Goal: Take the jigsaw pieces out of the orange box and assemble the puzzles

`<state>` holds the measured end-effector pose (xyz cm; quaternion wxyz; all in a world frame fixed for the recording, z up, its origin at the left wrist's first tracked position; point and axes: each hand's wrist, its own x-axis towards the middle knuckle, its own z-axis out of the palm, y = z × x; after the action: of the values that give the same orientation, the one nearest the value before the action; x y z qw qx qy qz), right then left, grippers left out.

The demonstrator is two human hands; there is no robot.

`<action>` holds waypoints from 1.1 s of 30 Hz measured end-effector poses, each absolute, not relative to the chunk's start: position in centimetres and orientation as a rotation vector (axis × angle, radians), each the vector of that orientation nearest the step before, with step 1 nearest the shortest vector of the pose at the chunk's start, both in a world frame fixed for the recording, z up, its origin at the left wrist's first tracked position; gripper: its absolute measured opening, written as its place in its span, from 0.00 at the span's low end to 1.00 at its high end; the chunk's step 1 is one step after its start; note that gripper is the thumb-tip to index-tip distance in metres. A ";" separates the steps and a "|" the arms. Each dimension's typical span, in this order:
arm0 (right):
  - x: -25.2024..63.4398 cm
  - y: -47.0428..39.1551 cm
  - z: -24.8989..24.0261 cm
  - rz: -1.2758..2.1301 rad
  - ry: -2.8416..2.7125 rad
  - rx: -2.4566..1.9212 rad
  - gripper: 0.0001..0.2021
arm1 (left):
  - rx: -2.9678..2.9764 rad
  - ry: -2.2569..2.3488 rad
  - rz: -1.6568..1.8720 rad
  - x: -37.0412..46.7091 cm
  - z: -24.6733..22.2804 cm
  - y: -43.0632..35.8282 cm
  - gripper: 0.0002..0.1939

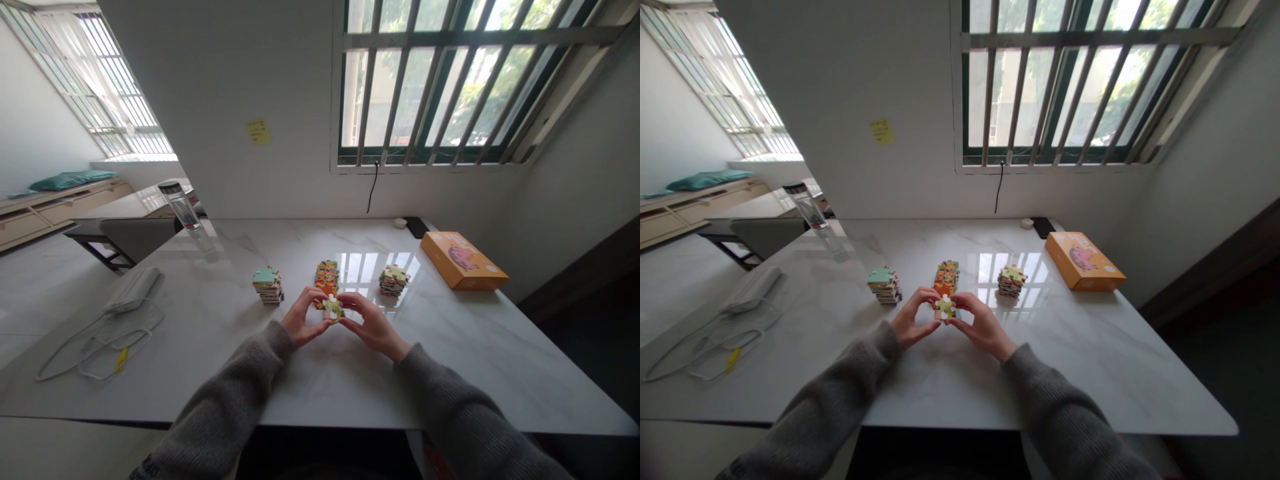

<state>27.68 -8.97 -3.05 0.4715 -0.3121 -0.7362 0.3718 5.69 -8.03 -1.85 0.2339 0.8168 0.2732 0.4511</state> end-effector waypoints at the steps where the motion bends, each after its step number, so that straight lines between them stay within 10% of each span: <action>1: 27.7 -9.0 -3.1 0.888 -1.814 -0.762 0.21 | 2.253 0.743 1.232 5.7 -1.9 -8.0 0.19; 20: 28.2 -9.8 -2.3 0.772 -1.763 -0.883 0.14 | 2.262 1.366 1.848 -4.2 0.4 -5.0 0.10; 33: 28.4 -10.0 -2.5 0.806 -1.839 -0.928 0.15 | 2.099 1.531 1.652 -7.2 -1.7 -1.8 0.09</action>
<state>28.37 -10.03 -2.49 0.4481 -0.3752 -0.7433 0.3256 -7.22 -1.85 -1.68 0.0315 0.6813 0.4970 0.5364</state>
